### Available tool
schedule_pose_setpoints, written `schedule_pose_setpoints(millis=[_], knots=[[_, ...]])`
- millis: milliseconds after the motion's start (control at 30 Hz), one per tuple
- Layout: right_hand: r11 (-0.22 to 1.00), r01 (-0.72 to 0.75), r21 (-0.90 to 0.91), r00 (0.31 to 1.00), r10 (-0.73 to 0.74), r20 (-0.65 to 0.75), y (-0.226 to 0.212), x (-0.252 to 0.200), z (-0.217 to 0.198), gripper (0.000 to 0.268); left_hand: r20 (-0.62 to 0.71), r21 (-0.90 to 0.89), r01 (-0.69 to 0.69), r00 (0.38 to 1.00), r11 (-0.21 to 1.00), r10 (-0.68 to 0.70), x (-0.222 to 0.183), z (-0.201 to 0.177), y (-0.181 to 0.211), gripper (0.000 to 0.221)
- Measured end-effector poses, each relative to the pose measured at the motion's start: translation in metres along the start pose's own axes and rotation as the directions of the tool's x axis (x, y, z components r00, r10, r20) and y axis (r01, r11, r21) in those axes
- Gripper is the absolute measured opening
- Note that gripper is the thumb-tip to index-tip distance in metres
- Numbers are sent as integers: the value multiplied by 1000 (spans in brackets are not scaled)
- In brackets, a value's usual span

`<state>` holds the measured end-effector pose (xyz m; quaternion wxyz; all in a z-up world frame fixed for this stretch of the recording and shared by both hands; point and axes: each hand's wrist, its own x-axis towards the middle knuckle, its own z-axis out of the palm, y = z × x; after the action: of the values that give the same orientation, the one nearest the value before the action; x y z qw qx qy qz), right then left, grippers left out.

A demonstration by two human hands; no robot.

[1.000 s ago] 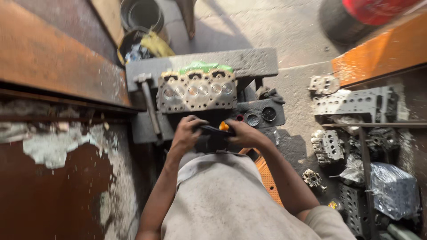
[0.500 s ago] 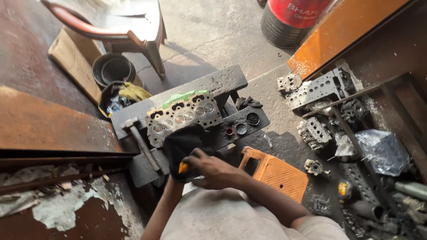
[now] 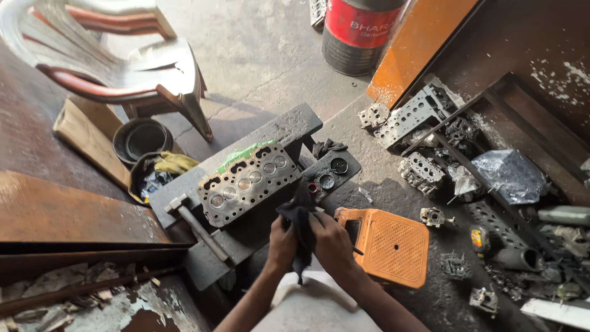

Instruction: The person uses a hammer to tap on a metal engine component, applies a liquid from a small container to the surface, and then wipes the area with a dark cloth.

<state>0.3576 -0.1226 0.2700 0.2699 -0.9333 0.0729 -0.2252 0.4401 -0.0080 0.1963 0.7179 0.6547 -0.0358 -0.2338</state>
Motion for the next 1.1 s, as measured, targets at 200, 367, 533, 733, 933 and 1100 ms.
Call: schedule_pose_setpoints(millis=[200,367,533,733,933,1100], knots=[[983,-181,-31,983,180,-31,-3,-38,14,31,20,48,-180,984,982,180,-18,-1,20,18],[805,-337,489,939,323,117,3,-71,29,14,218,113,-375,913,920,345,-26,-16,36,14],[-62,-625,778,747,244,619,12,-94,28,29,374,-38,-398,845,917,383,-28,-36,39,6],[-657,-724,210,597,-445,667,14,-123,24,44,392,-279,-440,759,854,519,-42,-40,25,9],[-630,-739,240,655,-587,476,45,-134,4,37,540,-211,-718,480,663,692,-58,1,57,24],[-458,-699,549,657,-108,746,97,-154,-47,38,580,185,-918,390,351,715,-69,53,70,31]])
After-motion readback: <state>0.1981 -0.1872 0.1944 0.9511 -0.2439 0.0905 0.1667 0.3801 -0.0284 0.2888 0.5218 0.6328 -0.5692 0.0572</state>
